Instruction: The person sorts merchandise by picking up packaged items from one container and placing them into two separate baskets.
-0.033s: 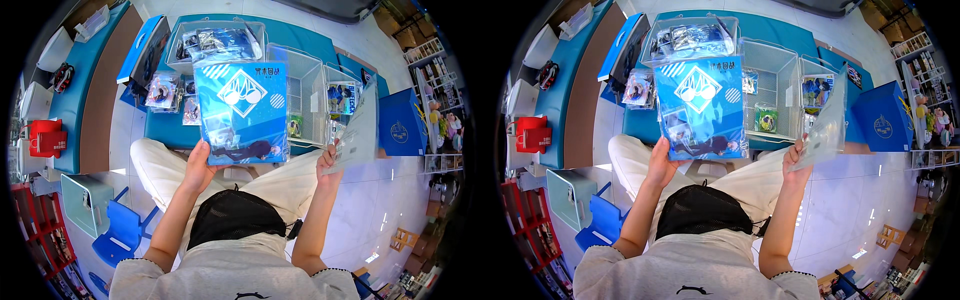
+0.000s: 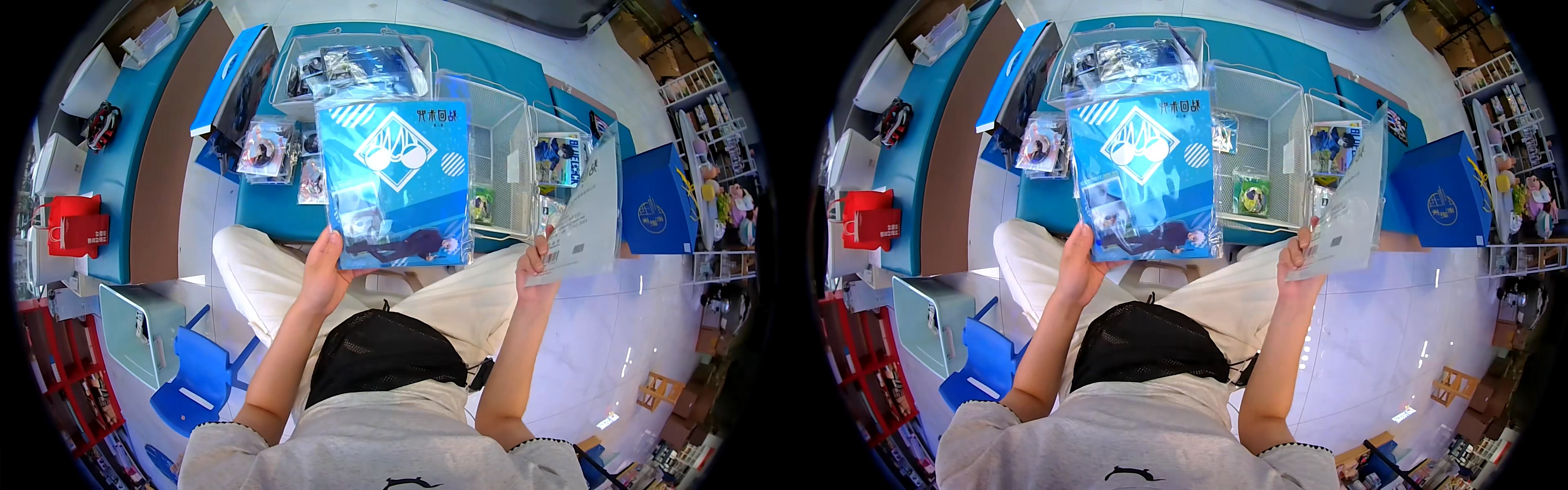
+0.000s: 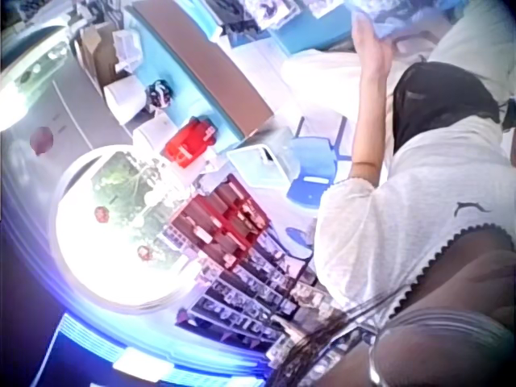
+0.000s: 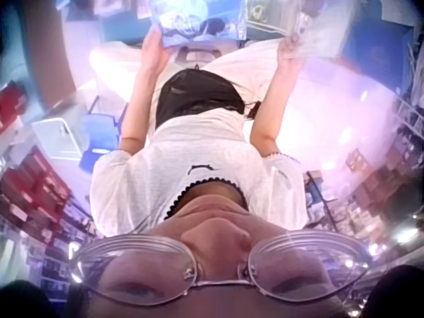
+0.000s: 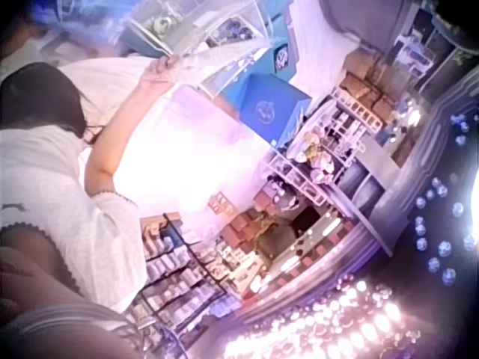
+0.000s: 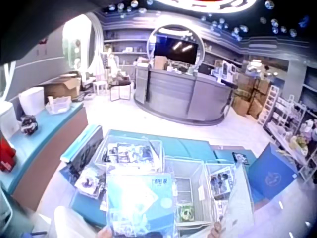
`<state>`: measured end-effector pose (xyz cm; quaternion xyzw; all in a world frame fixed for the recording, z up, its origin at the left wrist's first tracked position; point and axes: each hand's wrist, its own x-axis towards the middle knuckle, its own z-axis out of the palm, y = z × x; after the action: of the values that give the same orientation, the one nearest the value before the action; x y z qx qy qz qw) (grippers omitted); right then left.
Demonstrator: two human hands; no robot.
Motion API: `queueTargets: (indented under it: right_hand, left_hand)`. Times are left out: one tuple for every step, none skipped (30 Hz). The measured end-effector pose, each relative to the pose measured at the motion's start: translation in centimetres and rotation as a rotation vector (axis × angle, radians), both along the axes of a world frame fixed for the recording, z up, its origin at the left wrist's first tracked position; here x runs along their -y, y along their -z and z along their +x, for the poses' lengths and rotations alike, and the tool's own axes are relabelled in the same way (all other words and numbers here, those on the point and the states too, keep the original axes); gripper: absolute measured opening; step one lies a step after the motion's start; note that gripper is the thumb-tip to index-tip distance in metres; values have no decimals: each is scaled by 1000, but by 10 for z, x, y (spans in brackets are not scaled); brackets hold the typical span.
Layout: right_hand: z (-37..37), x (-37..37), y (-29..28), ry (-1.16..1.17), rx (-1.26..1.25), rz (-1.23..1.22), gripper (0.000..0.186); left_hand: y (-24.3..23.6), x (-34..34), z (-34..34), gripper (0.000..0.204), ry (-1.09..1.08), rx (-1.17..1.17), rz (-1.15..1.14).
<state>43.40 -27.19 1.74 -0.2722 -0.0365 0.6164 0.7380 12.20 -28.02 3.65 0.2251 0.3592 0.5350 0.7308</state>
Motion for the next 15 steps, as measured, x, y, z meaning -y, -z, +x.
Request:
queueTargets:
  right_hand:
    - [0,0,2,-57,36,94,26]
    - [-1,1,3,-113,73,188,26]
    - [-2,1,1,-111,74,187,26]
    - [-4,1,-2,-121,190,184,26]
    - [-8,1,-6,-131,307,181,26]
    - [-14,-2,-11,-128,307,181,26]
    - [-26,-8,-20,34,496,-8,24]
    - [-36,-11,-30,198,681,-201,22]
    - [-43,-10,-38,181,726,-171,16]
    - [-41,-9,-36,185,728,-171,16]
    - [-39,-8,-33,128,873,-133,14]
    - [-38,-7,-32,69,1018,-94,12]
    - [-48,-7,-43,52,1038,-91,10]
    - [-48,-8,-42,53,1037,-92,10]
    - [-48,-8,-41,0,1067,-84,14]
  left_hand:
    - [-1,0,0,37,-24,-40,5]
    - [-2,0,0,37,-23,-39,4]
    - [-2,0,1,36,-31,-74,24]
    - [-3,0,1,35,-40,-110,45]
    - [-4,0,1,35,-38,-110,46]
    - [-6,0,1,35,-33,-109,61]
    - [-7,0,0,34,-30,-110,75]
    - [-7,0,1,34,-29,-111,77]
    - [-7,0,1,34,-38,-115,62]
    - [-8,0,2,33,-46,-116,48]
    - [-9,1,3,33,-42,-113,49]
    - [-10,1,6,34,-71,-109,22]
    - [-10,2,7,34,-102,-108,-7]
    - [-9,2,7,34,-101,-109,-8]
    - [-8,3,8,34,-102,-113,-2]
